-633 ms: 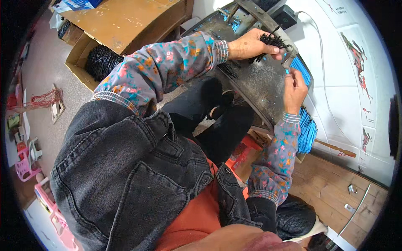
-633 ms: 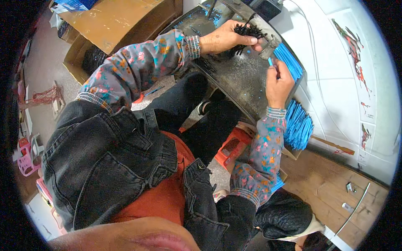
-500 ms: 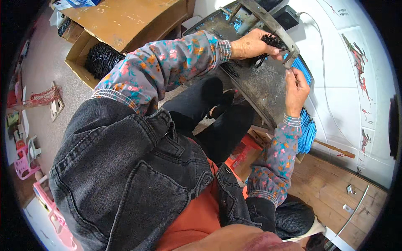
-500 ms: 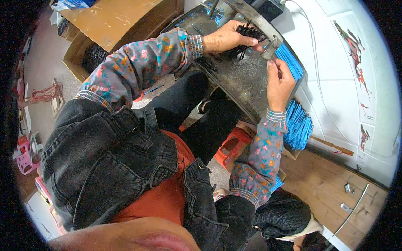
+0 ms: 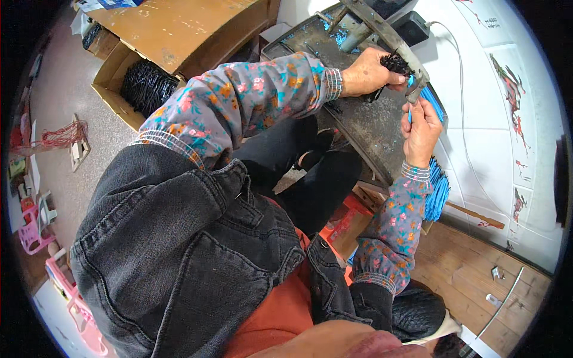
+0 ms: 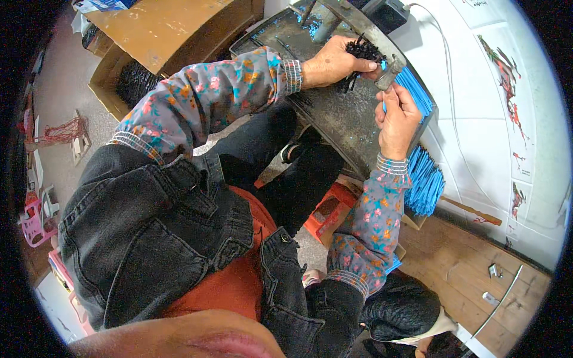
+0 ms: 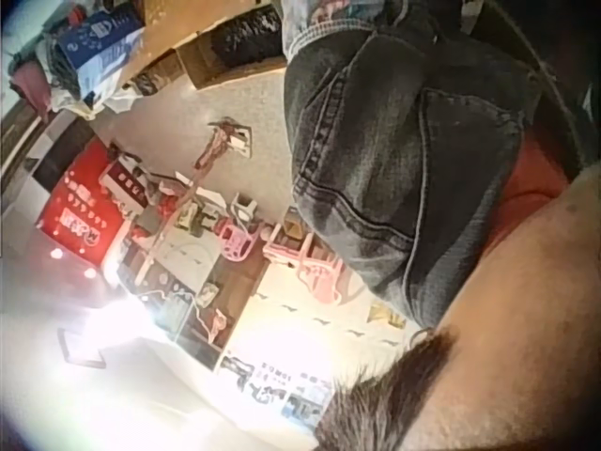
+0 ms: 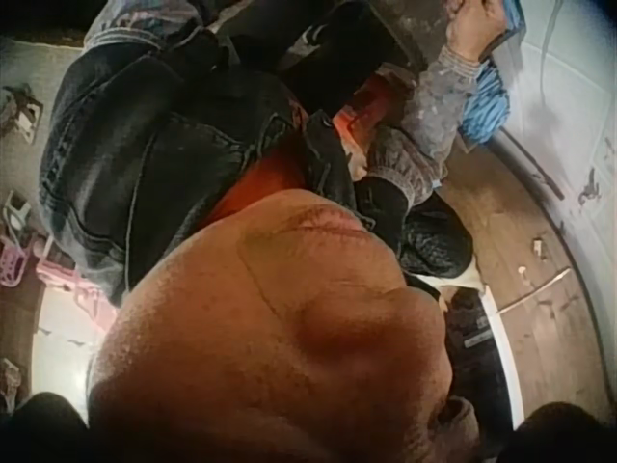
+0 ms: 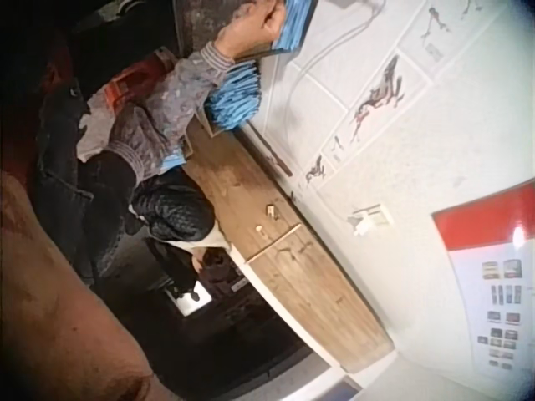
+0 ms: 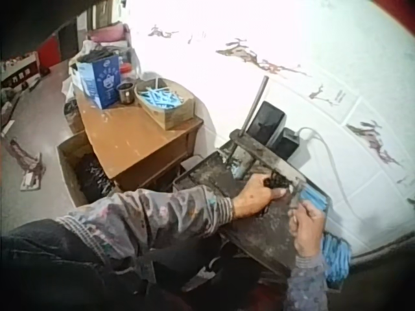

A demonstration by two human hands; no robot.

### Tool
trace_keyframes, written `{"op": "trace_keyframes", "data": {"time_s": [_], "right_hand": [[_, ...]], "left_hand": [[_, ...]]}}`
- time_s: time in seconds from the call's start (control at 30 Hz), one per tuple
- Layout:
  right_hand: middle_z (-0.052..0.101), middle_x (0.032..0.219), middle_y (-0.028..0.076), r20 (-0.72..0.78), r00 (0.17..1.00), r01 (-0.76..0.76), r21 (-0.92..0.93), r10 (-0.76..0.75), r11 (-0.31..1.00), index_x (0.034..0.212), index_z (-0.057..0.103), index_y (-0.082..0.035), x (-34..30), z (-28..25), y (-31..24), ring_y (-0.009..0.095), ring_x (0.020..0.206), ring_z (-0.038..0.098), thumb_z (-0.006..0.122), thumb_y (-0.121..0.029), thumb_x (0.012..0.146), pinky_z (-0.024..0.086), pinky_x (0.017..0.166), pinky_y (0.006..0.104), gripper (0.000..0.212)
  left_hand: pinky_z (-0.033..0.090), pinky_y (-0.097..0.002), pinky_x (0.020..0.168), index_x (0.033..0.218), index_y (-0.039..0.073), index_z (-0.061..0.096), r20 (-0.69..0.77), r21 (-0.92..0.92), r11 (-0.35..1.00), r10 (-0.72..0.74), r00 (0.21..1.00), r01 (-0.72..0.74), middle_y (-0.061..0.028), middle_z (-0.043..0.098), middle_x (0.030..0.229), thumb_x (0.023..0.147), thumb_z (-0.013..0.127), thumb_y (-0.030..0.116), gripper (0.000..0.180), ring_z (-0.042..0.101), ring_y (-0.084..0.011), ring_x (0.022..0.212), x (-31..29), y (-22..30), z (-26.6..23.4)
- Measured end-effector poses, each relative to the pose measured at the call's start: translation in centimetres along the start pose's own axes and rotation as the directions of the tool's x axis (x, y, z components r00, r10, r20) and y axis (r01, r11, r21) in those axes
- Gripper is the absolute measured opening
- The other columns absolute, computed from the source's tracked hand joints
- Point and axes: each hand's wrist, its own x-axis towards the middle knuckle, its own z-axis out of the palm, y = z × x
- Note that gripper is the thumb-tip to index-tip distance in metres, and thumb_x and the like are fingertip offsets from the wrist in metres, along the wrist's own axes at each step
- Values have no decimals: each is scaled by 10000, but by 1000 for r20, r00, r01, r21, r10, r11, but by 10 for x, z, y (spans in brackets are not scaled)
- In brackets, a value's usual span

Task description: Assembling blue components into a jig on a production line.

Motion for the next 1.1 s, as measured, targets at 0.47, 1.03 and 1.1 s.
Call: {"op": "trace_keyframes", "data": {"time_s": [0.47,1.03,1.1], "right_hand": [[532,662,48,160,920,387,-515,-358,765,842,612,47,18,-19,-7,100,590,494,589,-28,802,384,531,237,89],[585,838,190,349,880,416,-894,-321,167,848,606,21,34,-60,18,376,781,556,572,-78,738,444,707,432,152],[598,809,192,294,873,413,-871,-389,268,857,611,21,24,-48,10,372,725,571,567,-68,737,451,659,421,156]], "left_hand": [[497,-254,669,884,-13,630,-63,76,997,12,998,-7,-53,651,795,784,671,78,141,596,-102,721,-6,3,-1],[489,-261,770,934,-23,620,202,198,976,49,978,-90,-43,653,820,838,590,65,133,606,-116,793,-10,11,-8],[488,-264,767,915,-23,618,198,114,991,49,979,-72,-43,651,810,836,598,72,126,604,-119,781,-10,9,-9]]}}
